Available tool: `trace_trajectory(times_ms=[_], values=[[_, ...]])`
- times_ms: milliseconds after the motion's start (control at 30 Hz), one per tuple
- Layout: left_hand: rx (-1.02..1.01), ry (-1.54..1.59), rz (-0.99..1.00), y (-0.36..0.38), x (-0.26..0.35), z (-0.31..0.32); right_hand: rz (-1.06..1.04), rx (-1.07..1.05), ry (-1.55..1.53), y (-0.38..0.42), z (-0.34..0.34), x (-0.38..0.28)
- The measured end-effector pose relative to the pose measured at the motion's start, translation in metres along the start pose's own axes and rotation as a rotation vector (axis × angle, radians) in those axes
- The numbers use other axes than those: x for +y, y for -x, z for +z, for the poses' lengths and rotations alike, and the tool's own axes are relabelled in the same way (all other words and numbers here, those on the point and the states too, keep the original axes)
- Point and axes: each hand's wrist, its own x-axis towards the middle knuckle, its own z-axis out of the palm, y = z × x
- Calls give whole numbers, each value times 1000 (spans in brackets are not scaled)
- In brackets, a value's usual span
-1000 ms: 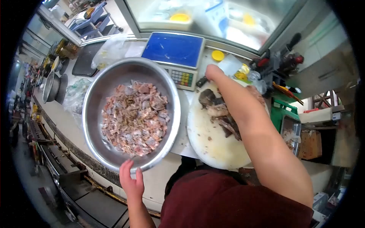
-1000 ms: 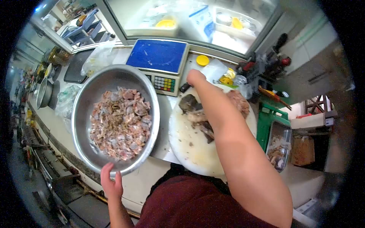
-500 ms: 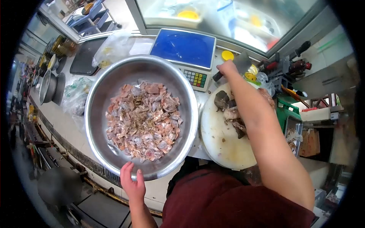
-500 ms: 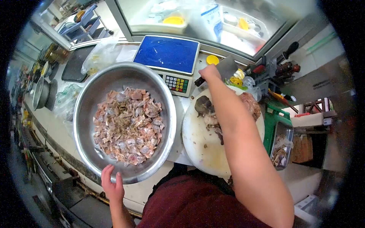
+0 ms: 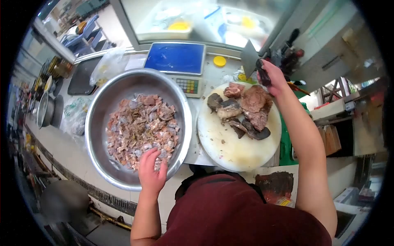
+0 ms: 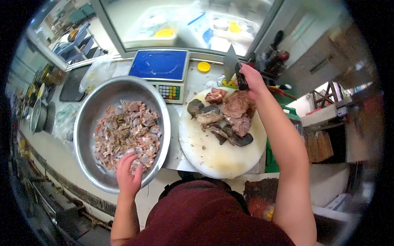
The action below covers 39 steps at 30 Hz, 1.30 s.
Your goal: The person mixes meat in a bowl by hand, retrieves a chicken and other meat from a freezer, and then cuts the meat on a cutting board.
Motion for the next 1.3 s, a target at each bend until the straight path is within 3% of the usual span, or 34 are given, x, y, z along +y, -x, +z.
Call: trace_trajectory(times_ms=[33,67,133,233,367,467,567,633,700,767,833,900,967,1033,1100,1200,1300], values=[[-12,24,28,-6,7,7,-17,-117,-71,22,-12,-10],[-24,42,50,-11,13,15,-30,-89,-68,43,-23,-19],[-52,57,152,-18,25,29,-44,-368,-293,86,-39,-32],[-100,119,223,-29,51,48,-10,-426,-440,138,-57,-39],[-148,154,395,-46,95,71,18,-522,-379,192,-76,-45],[-166,113,457,-59,135,82,23,-545,-69,228,-88,-43],[-147,-8,665,-60,161,101,153,-555,211,259,-91,-36],[-170,-153,797,-55,168,114,282,-684,446,270,-102,-16],[-162,-184,855,-52,168,125,357,-807,463,278,-109,11],[-585,-217,956,-40,135,152,347,-891,589,277,-110,20],[-611,-200,916,-21,119,162,332,-974,715,274,-115,33],[-636,-181,877,-9,109,169,27,-1088,826,270,-128,55],[-636,-32,821,0,105,176,-13,-1098,859,270,-133,72],[-667,-5,775,8,100,181,-40,-1101,1260,273,-135,83],[-731,-44,792,13,93,188,-38,-1054,1374,271,-139,98],[-725,-39,762,28,83,201,-323,-908,1550,262,-152,125],[-718,-44,689,28,84,192,-467,-777,1582,265,-157,145]])
